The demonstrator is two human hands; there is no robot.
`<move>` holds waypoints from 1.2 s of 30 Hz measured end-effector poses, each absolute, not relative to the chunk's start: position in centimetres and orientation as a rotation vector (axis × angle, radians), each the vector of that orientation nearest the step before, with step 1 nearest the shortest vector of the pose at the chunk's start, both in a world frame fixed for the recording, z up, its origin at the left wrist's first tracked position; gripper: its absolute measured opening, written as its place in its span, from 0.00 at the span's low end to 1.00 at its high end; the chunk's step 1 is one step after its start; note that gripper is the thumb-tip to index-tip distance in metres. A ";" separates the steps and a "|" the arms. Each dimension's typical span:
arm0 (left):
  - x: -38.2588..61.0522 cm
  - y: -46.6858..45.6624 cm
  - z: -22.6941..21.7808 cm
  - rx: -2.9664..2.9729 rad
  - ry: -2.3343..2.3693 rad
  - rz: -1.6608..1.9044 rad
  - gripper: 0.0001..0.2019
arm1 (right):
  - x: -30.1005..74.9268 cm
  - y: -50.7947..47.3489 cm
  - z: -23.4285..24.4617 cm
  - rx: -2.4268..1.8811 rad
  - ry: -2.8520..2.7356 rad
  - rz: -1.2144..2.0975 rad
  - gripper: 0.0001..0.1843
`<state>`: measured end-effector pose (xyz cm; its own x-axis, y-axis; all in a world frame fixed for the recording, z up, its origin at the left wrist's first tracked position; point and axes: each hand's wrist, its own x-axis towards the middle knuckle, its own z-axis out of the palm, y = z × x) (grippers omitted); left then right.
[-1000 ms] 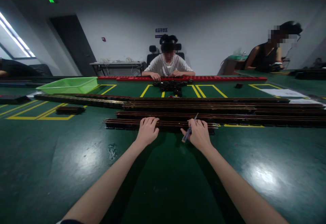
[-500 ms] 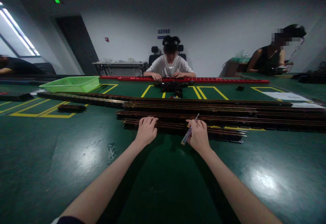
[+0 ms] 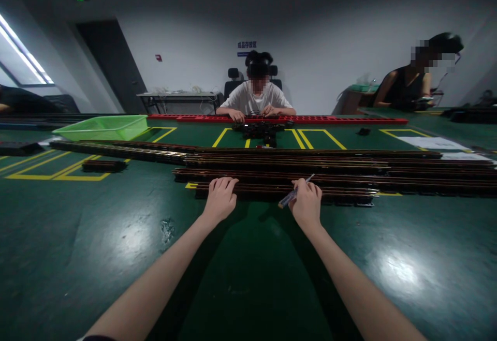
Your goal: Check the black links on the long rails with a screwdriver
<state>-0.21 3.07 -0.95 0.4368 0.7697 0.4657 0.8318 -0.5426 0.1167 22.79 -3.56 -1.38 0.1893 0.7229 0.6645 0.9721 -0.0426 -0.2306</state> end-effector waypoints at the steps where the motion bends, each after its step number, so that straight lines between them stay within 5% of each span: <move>1: -0.2 3.1 -1.0 -2.552 -1.431 -0.721 0.19 | 22.8 -3.6 -1.4 -1.820 -1.569 -0.507 0.16; 8: -0.3 3.3 -1.3 -2.532 -1.416 -0.739 0.18 | 22.4 -3.5 -1.5 -1.788 -1.649 -0.479 0.10; 24: -0.3 3.4 -1.6 -2.505 -1.360 -0.763 0.19 | 25.3 -2.6 -3.7 -1.710 -1.542 -0.424 0.17; 29: -0.3 3.3 -1.5 -2.497 -1.376 -0.757 0.19 | 24.8 -4.3 -2.3 -1.576 -1.496 -0.216 0.09; 36: -0.3 3.2 -1.5 -2.479 -1.360 -0.769 0.18 | 28.1 -8.8 -1.4 -1.767 -1.488 -0.426 0.04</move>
